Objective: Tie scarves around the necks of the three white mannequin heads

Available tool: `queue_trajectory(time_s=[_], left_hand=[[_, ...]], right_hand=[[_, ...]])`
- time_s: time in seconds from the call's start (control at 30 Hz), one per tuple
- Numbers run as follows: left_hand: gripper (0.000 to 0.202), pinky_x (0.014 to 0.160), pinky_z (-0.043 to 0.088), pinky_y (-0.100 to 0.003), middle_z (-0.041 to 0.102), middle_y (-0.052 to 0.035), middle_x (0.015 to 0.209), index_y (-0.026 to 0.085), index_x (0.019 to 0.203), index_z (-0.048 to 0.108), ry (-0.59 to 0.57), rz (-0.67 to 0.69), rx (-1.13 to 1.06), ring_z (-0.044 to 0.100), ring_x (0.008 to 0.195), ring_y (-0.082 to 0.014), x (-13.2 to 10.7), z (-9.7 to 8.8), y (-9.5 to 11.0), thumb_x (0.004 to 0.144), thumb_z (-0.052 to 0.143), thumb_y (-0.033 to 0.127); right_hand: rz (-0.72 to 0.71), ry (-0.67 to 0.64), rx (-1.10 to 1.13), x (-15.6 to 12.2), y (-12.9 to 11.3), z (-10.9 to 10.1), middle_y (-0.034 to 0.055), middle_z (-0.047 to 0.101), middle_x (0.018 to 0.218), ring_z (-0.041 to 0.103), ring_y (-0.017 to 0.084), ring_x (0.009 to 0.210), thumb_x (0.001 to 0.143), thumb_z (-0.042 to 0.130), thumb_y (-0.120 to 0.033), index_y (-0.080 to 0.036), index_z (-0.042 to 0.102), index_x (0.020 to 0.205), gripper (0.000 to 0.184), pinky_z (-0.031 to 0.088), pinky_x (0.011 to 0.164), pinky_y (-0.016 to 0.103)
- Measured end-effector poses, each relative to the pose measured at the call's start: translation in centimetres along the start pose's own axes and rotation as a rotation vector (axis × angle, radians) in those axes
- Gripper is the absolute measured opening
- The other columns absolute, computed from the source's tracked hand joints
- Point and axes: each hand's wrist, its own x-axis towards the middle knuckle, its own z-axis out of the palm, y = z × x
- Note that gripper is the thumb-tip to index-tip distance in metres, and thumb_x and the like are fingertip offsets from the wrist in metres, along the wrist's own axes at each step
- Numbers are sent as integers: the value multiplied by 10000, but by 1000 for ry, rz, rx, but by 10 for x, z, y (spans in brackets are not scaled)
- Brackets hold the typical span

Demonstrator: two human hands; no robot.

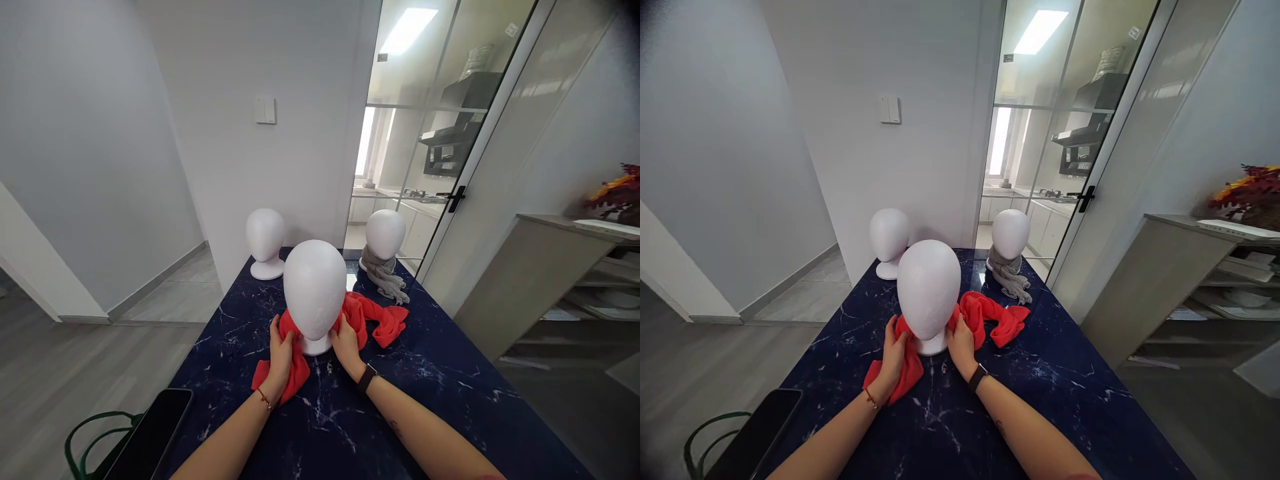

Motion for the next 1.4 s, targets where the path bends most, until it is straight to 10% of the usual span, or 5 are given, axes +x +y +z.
queue_trajectory(time_s=[0.53,0.73,1.1,1.4], left_hand=[[551,965,384,-423,416,-100,1145,223,1249,436,-87,331,336,488,1080,-257,-17,23,2,747,638,326],[576,960,387,-436,412,-94,1092,197,1254,416,-84,362,393,499,1030,-251,-18,21,4,739,646,316],[555,1000,356,-444,404,-104,1137,196,1254,434,-67,383,383,483,1086,-262,-21,23,4,752,624,338],[362,947,389,-396,451,-96,1126,223,1188,488,-37,196,198,503,1057,-233,-28,27,12,857,468,370]], right_hand=[[-82,80,96,-1,11,7,105,639,960,625,248,889,892,397,-296,-182,505,1125,281,502,781,397],[-190,159,-92,-5,8,1,154,484,1200,504,246,1135,875,430,-222,-141,493,1173,315,458,937,401],[-130,-132,-750,-25,-20,-16,198,597,1007,648,218,762,861,325,-53,-73,472,1189,360,514,607,320],[-313,-264,-594,-67,-64,-15,166,667,915,637,289,868,785,485,-109,-92,497,1191,406,358,923,523]])
